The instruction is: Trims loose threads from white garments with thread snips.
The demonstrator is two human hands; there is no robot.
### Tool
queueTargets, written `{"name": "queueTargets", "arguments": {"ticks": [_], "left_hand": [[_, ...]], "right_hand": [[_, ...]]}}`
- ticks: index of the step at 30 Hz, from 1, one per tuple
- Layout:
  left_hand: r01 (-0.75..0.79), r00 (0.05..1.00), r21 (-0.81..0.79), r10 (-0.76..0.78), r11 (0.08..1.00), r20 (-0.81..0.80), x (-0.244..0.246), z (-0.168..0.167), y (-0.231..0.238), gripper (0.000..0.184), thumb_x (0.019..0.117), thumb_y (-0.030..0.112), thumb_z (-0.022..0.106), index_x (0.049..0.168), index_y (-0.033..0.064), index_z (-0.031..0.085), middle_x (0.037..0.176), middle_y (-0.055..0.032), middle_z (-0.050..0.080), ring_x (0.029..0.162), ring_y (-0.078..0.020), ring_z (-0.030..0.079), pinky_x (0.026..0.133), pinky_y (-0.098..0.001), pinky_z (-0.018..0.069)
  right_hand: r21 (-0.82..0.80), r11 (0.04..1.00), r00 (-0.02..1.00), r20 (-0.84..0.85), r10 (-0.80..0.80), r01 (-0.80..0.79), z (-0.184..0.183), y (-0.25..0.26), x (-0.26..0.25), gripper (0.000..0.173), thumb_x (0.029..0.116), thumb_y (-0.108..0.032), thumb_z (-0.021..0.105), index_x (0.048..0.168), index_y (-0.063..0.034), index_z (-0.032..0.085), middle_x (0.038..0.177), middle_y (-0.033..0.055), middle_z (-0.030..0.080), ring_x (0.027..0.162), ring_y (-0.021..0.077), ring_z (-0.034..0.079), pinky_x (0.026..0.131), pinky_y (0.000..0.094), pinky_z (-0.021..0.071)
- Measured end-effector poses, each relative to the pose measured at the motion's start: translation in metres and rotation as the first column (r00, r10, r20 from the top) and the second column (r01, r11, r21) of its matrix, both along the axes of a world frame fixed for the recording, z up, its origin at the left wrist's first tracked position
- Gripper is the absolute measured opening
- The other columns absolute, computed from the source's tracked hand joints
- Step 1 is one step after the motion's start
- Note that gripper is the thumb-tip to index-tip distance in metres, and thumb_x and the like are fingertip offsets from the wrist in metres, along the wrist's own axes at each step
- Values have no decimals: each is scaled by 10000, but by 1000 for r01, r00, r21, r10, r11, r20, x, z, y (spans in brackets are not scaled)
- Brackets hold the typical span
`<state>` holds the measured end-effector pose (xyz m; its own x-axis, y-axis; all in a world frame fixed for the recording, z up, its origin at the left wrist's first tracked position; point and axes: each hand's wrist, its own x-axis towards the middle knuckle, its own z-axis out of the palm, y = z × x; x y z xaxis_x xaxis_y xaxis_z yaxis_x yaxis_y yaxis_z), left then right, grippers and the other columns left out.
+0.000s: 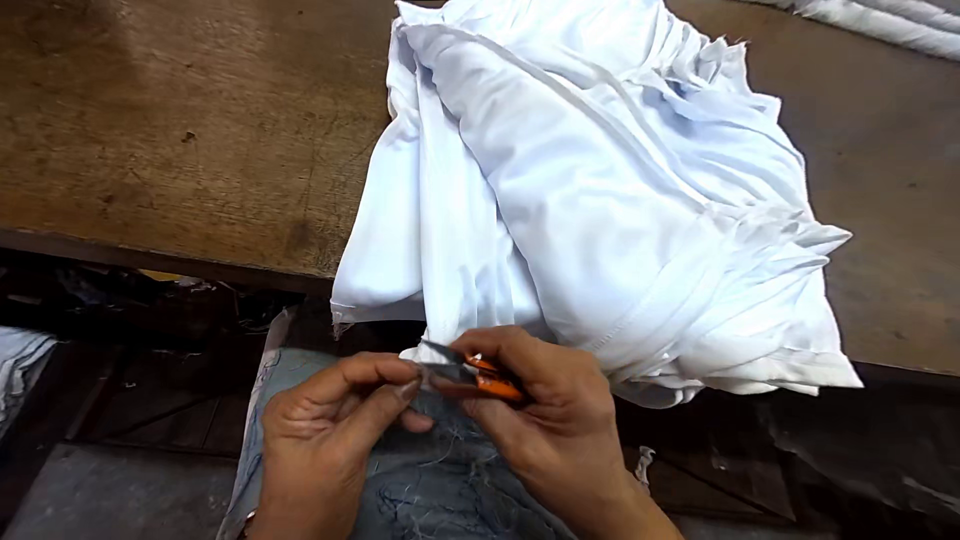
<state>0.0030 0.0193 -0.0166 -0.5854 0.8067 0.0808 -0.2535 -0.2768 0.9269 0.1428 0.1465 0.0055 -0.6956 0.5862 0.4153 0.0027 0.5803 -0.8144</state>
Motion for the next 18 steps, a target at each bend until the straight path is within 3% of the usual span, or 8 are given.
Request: {"name": "queueTargets", "arguments": {"ticks": [2, 4, 9, 11, 12, 13, 16, 18], "left_hand": [[5, 1000, -10, -5, 1000, -6, -1, -2, -1, 120, 951, 98, 705, 1031, 45, 777, 994, -115, 724, 778, -163, 716, 692, -300, 640], [1, 999, -40, 1, 999, 49, -2, -2, -1, 142, 925, 105, 729, 1044, 44, 779, 990, -113, 731, 817, -153, 710, 734, -289, 622], [16, 993, -155, 2, 988, 116, 0, -3, 0, 246, 776, 49, 847, 1010, 46, 772, 940, -136, 719, 749, -153, 693, 666, -275, 615], [31, 993, -160, -13, 987, 114, -3, -5, 0, 288, 750, 14, 851, 1024, 47, 768, 940, -138, 711, 701, -140, 662, 625, -253, 595], [35, 993, -157, -16, 987, 115, -4, -5, 0, 307, 738, 6, 854, 1029, 50, 767, 940, -132, 710, 673, -126, 645, 605, -241, 588], [52, 993, -150, -36, 987, 109, -6, -4, -1, 324, 739, 10, 852, 1047, 54, 763, 973, -130, 714, 744, -148, 685, 676, -268, 622], [81, 993, -107, -71, 991, 98, -9, -4, -4, 370, 732, 21, 859, 1084, 53, 754, 1039, -136, 709, 859, -190, 718, 763, -315, 642], [94, 992, -98, -86, 991, 88, -9, -4, -6, 390, 726, 30, 866, 1098, 62, 752, 1057, -131, 709, 878, -190, 724, 765, -316, 646]], "right_hand": [[226, 974, 999, 36, -17, 9, -3, -2, -4, 87, 901, -80, 623, 912, -48, 703, 742, -21, 608, 649, 41, 566, 547, 193, 466], [331, 944, 997, 76, -6, -19, -6, -8, -2, 131, 914, -92, 572, 893, -60, 698, 719, -6, 588, 637, 76, 553, 534, 230, 440], [272, 951, 982, 152, 111, -150, -21, -27, 10, 168, 985, -127, 530, 906, -68, 665, 714, 22, 587, 635, 119, 574, 533, 274, 458], [140, 969, 975, 123, 187, -203, -27, -29, 16, 193, 1009, -162, 541, 919, -50, 669, 733, 34, 603, 652, 112, 581, 558, 264, 469], [-1, 974, 971, 72, 228, -229, -29, -29, 20, 214, 1024, -187, 563, 945, -26, 680, 757, 43, 628, 666, 92, 585, 582, 240, 483], [-183, 952, 968, 15, 252, -245, -31, -29, 24, 256, 1044, -227, 577, 983, -4, 687, 778, 43, 642, 670, 59, 577, 594, 208, 486], [-655, 729, 976, -68, 204, -198, -35, -27, 38, 462, 1101, -405, 430, 1100, -40, 714, 709, -78, 509, 578, -43, 386, 504, 141, 312], [-751, 642, 985, -59, 164, -152, -37, -25, 42, 437, 1103, -357, 431, 1067, -44, 735, 664, -102, 475, 536, -52, 348, 470, 134, 280]]}}
